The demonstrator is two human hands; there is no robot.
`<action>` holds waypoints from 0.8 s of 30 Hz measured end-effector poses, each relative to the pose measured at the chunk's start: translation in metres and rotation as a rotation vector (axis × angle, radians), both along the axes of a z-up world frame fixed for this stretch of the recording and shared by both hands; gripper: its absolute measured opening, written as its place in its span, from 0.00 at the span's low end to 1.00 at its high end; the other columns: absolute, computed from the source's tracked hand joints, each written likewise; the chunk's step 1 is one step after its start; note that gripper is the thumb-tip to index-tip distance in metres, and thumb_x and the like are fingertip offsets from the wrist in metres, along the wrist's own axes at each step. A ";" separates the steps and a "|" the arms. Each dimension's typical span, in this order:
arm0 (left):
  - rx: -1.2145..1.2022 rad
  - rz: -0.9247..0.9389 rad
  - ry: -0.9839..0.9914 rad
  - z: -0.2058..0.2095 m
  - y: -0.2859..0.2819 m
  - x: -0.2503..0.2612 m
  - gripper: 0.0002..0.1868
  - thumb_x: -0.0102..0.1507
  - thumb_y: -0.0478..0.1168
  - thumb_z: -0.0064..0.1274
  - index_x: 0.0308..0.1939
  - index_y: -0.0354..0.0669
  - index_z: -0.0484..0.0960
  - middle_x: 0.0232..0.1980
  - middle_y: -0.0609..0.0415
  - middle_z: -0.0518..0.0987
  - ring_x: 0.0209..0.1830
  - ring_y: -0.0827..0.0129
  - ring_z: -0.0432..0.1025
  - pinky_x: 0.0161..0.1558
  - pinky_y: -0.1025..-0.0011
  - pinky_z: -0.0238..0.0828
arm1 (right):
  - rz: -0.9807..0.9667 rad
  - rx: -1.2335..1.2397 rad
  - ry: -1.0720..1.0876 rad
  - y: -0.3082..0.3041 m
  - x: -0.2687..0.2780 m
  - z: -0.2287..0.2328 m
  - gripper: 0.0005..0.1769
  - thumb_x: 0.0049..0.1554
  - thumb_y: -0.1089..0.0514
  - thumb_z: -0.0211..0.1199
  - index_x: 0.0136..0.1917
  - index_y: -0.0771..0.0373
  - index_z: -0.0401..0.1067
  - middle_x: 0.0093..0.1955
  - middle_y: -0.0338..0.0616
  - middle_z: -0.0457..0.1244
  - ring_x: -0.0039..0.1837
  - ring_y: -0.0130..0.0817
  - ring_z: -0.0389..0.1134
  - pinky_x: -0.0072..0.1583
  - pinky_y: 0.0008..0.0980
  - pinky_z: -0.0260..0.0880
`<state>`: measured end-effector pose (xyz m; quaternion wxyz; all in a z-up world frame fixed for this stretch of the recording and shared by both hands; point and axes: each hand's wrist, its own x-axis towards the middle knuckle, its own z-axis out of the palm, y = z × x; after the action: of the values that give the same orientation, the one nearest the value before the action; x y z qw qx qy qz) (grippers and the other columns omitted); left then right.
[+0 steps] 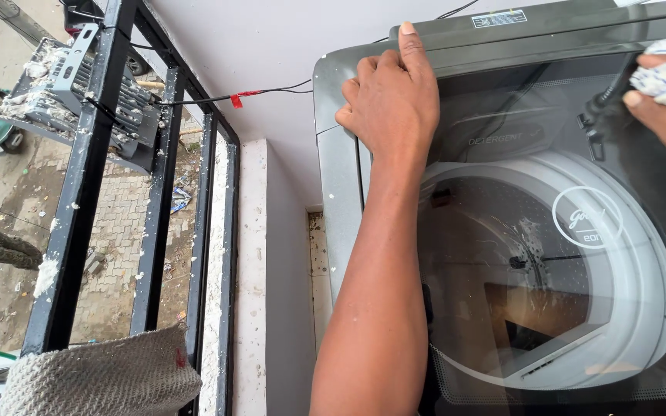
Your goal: The person cleans the top of a washing machine by wiping the glass lid, the surrounding frame, and the control panel with a cloth.
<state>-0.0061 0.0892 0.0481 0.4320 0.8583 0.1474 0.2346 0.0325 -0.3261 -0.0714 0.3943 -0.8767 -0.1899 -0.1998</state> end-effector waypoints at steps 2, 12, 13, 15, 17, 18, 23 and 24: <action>0.006 0.006 -0.021 0.000 0.001 0.000 0.39 0.70 0.62 0.22 0.38 0.45 0.89 0.48 0.47 0.80 0.54 0.50 0.67 0.57 0.43 0.52 | -0.054 -0.112 -0.007 0.051 -0.023 0.042 0.19 0.72 0.54 0.64 0.71 0.61 0.64 0.59 0.52 0.65 0.58 0.35 0.69 0.63 0.34 0.69; 0.054 0.016 -0.024 0.001 0.001 -0.002 0.41 0.71 0.62 0.19 0.36 0.45 0.89 0.40 0.48 0.80 0.47 0.51 0.69 0.51 0.44 0.55 | -0.079 -0.643 -0.017 0.247 -0.113 0.121 0.31 0.57 0.33 0.60 0.70 0.44 0.70 0.76 0.52 0.60 0.80 0.51 0.53 0.75 0.65 0.41; 0.054 0.018 -0.023 0.000 0.000 -0.002 0.41 0.71 0.62 0.19 0.36 0.45 0.89 0.40 0.48 0.80 0.47 0.51 0.69 0.51 0.44 0.55 | -0.076 -0.643 -0.016 0.252 -0.126 0.123 0.31 0.57 0.33 0.60 0.70 0.44 0.70 0.76 0.52 0.60 0.80 0.51 0.53 0.75 0.65 0.41; 0.045 0.022 -0.046 -0.001 0.002 -0.003 0.41 0.71 0.62 0.18 0.37 0.45 0.89 0.40 0.48 0.80 0.46 0.52 0.69 0.52 0.44 0.55 | 0.062 -0.638 -0.049 0.263 -0.152 0.128 0.32 0.54 0.35 0.61 0.69 0.43 0.70 0.75 0.46 0.60 0.79 0.50 0.54 0.76 0.62 0.42; 0.039 0.026 -0.055 -0.002 0.002 -0.002 0.41 0.71 0.62 0.19 0.37 0.46 0.89 0.40 0.48 0.80 0.46 0.52 0.69 0.52 0.44 0.55 | 0.124 -0.645 -0.040 0.263 -0.176 0.133 0.32 0.53 0.36 0.61 0.69 0.42 0.69 0.74 0.44 0.60 0.78 0.50 0.54 0.76 0.61 0.42; 0.033 0.025 -0.066 -0.003 0.001 -0.001 0.41 0.71 0.62 0.19 0.37 0.46 0.90 0.40 0.49 0.80 0.46 0.52 0.69 0.52 0.45 0.54 | 0.181 -0.651 -0.029 0.262 -0.189 0.136 0.32 0.51 0.36 0.61 0.69 0.41 0.69 0.74 0.43 0.60 0.78 0.49 0.54 0.76 0.59 0.41; 0.022 0.015 -0.072 -0.005 0.000 -0.003 0.41 0.71 0.62 0.18 0.37 0.46 0.89 0.41 0.49 0.81 0.47 0.53 0.69 0.53 0.46 0.54 | 0.314 -0.640 -0.132 0.231 -0.257 0.110 0.31 0.56 0.33 0.56 0.71 0.34 0.65 0.78 0.32 0.55 0.80 0.42 0.50 0.80 0.54 0.36; 0.019 0.004 -0.073 -0.006 -0.001 -0.003 0.41 0.71 0.62 0.18 0.37 0.46 0.89 0.42 0.49 0.81 0.48 0.53 0.69 0.54 0.45 0.54 | 0.332 -0.635 -0.186 0.222 -0.272 0.100 0.29 0.59 0.31 0.52 0.72 0.31 0.63 0.80 0.28 0.53 0.82 0.39 0.48 0.81 0.53 0.35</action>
<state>-0.0087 0.0883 0.0422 0.4285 0.8529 0.1309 0.2681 -0.2398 -0.1040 0.0289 0.1108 -0.8906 -0.4171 -0.1432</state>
